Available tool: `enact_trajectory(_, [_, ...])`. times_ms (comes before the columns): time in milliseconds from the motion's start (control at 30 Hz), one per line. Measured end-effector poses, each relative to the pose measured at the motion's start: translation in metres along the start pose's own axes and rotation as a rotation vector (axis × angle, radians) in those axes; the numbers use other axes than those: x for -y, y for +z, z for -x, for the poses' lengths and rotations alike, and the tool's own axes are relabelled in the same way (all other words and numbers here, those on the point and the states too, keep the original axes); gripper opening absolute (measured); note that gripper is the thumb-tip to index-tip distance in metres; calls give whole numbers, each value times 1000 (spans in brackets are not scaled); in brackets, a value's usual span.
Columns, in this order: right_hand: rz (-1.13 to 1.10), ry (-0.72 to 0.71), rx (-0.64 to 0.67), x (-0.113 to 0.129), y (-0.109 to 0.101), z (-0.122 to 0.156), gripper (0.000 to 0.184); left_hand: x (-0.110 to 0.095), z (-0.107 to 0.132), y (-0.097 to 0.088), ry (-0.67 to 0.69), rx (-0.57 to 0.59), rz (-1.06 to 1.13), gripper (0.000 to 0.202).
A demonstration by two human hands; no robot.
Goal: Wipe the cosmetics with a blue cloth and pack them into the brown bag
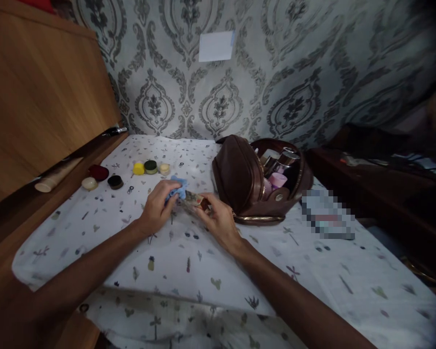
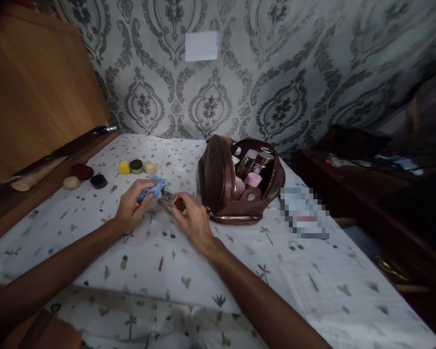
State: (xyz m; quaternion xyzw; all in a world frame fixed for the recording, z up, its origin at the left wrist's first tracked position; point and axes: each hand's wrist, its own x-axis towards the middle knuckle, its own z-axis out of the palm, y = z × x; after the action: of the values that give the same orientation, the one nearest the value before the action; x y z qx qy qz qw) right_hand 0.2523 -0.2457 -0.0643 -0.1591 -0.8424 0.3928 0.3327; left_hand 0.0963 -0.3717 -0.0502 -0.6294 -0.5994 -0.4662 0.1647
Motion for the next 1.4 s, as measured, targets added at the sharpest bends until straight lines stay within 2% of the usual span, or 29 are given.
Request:
enact_trajectory(100, [20,-69,-1,-2,3,1,17,-10,1,5,228,68,-24,27])
enact_trajectory(200, [32,-77,5,-4,4,1,13,-12,2,10,303,142,-66,28])
enact_trajectory(367, [47,9,58,-9,5,-3,10,4,0,4,177,154,-137,27])
enact_trajectory(533, [22,116,74,-14,7,-6,9,19,1,-2,-19,155,-83,26])
enact_trajectory(633, [-30,132,16,-16,8,-6,21,25,4,0,-147,180,-30,24])
enact_trajectory(733, [-104,156,-51,-16,7,-6,35,32,9,5,-192,247,-5,22])
enact_trajectory(833, [-116,164,-42,-15,7,-6,34,37,12,8,-201,275,7,21])
enact_trajectory(967, [-45,147,41,-13,8,-5,29,37,10,6,-241,237,37,19])
enact_trajectory(1100, [67,93,125,-10,8,-5,13,28,7,4,-275,102,43,19])
enact_trajectory(1167, [109,58,137,-8,8,-5,8,21,6,4,-256,17,20,20])
enact_trajectory(1267, [140,26,136,-9,8,-4,10,9,5,4,-145,-58,-9,21])
enact_trajectory(1400, [153,-7,141,-13,9,-1,12,-4,5,4,104,-28,-101,26])
